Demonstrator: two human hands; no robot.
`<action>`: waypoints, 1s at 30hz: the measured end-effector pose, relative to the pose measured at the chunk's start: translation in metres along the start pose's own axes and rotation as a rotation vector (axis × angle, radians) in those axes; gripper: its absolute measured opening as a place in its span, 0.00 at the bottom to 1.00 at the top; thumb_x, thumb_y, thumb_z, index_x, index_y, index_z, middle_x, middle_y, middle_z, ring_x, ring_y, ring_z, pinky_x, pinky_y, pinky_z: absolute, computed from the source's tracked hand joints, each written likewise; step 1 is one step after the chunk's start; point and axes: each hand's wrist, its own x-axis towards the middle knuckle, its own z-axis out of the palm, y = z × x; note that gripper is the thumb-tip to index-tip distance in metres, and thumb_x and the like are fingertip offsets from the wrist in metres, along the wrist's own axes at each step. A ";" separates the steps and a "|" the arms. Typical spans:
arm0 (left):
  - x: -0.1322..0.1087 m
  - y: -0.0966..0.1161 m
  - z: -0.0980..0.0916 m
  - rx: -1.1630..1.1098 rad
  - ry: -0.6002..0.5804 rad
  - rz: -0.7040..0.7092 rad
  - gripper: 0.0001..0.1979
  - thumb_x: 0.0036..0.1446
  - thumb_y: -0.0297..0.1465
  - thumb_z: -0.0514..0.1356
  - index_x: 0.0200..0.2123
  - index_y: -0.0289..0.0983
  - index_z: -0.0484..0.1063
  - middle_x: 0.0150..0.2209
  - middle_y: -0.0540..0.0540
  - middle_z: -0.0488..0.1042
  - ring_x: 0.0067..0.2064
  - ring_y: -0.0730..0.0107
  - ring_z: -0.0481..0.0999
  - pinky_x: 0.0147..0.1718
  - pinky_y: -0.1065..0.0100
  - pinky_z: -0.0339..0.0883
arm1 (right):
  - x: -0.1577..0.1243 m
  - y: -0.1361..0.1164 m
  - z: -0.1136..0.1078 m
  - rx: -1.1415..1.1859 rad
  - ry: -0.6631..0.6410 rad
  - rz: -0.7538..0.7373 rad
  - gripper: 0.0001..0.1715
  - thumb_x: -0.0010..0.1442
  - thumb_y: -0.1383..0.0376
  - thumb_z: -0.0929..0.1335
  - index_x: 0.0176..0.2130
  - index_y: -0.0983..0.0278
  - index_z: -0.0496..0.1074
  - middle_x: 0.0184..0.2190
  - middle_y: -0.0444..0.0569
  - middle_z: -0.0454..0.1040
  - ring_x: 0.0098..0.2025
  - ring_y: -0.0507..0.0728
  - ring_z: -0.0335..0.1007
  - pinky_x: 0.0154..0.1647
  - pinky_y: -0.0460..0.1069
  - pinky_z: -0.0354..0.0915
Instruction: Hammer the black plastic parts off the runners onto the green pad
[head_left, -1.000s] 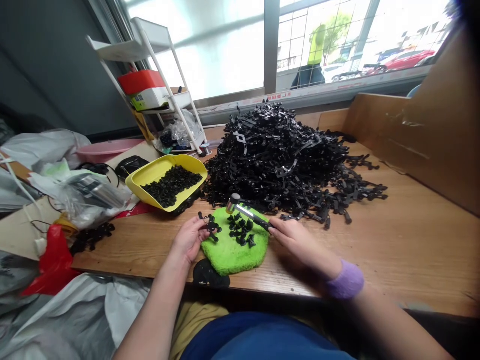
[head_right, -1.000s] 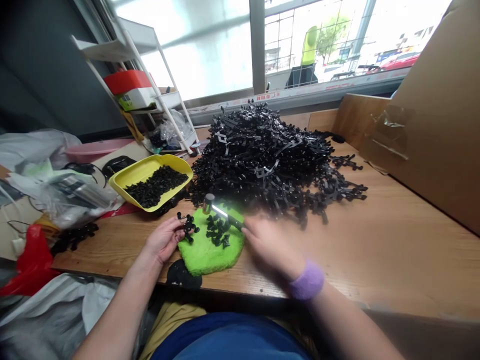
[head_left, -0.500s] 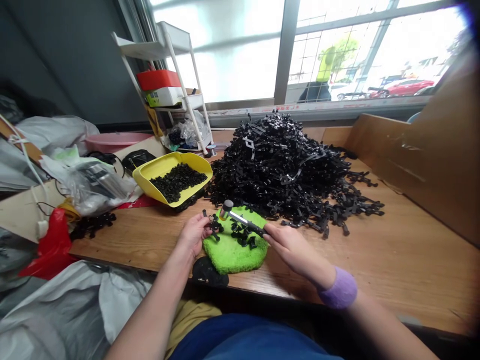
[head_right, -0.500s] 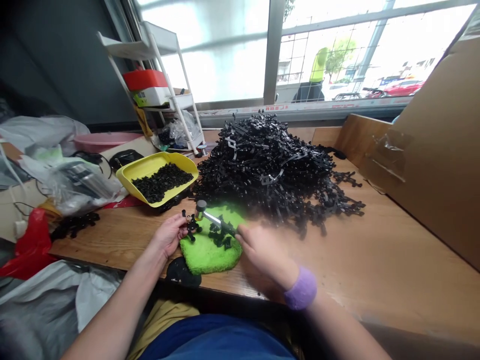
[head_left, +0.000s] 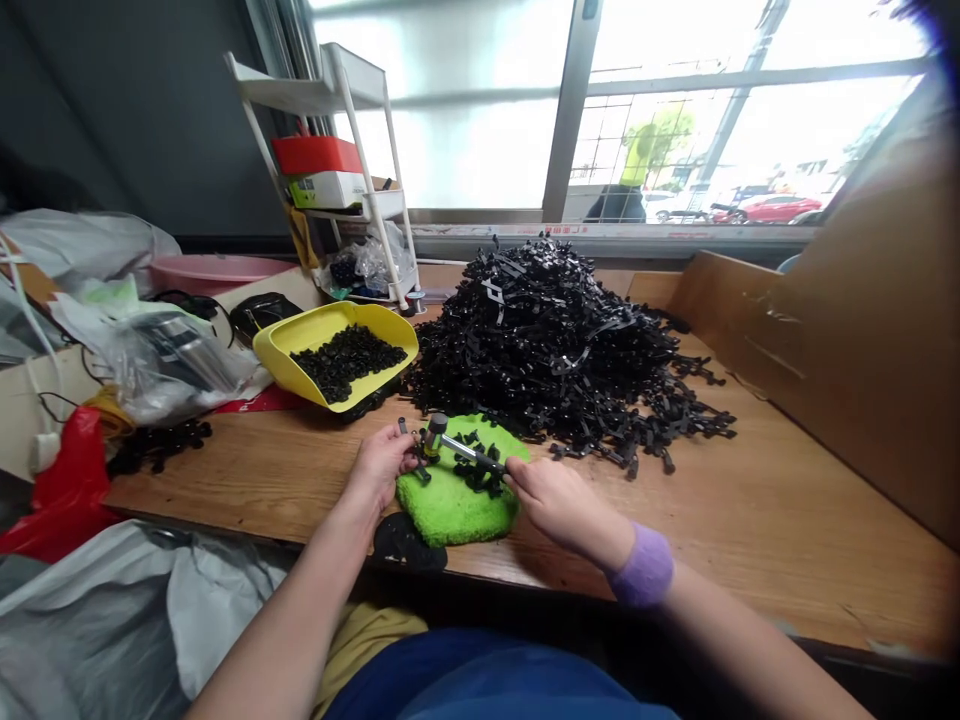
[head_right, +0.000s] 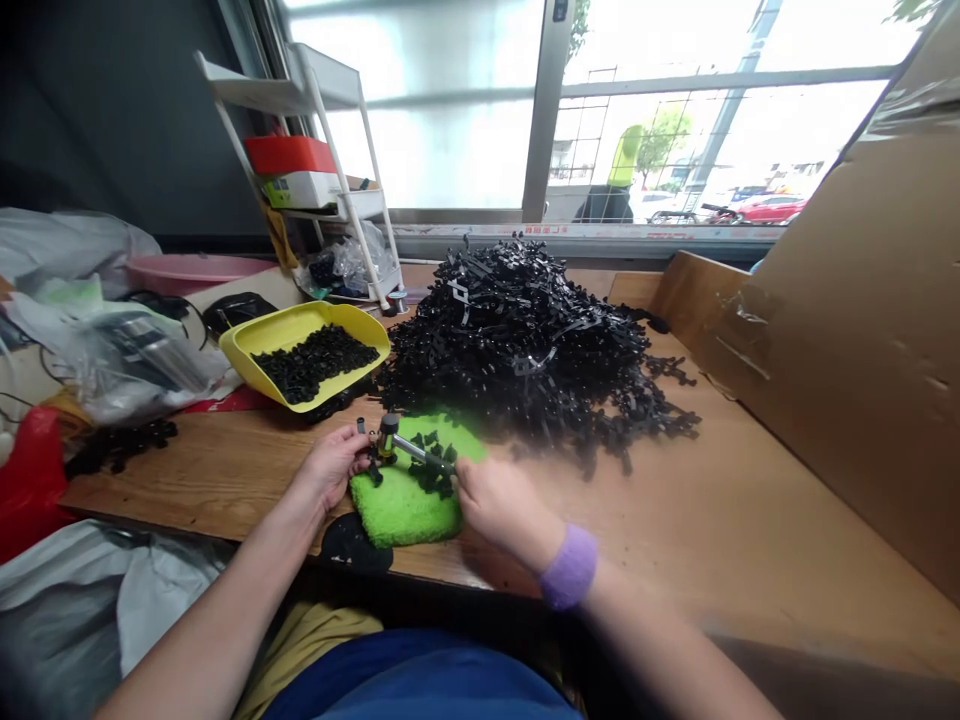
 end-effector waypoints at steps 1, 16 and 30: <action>0.001 0.000 0.000 0.007 0.005 0.003 0.06 0.39 0.21 0.63 0.21 0.31 0.67 0.20 0.50 0.71 0.15 0.82 0.66 0.12 0.82 0.57 | 0.001 0.000 0.001 -0.011 -0.002 0.003 0.13 0.65 0.64 0.57 0.28 0.63 0.59 0.20 0.44 0.62 0.20 0.53 0.58 0.22 0.48 0.44; -0.033 -0.003 -0.015 0.055 -0.338 -0.077 0.12 0.42 0.30 0.66 0.32 0.33 0.72 0.29 0.45 0.76 0.26 0.75 0.74 0.24 0.76 0.66 | -0.039 0.024 -0.008 0.496 0.154 0.059 0.18 0.67 0.58 0.53 0.30 0.63 0.60 0.26 0.46 0.66 0.27 0.54 0.61 0.28 0.48 0.55; -0.041 -0.001 -0.005 0.280 -0.337 -0.094 0.17 0.40 0.32 0.67 0.37 0.32 0.77 0.26 0.45 0.77 0.23 0.74 0.72 0.21 0.76 0.62 | -0.061 0.040 0.005 0.602 0.090 0.123 0.18 0.67 0.57 0.55 0.34 0.63 0.65 0.31 0.47 0.68 0.33 0.56 0.63 0.33 0.49 0.57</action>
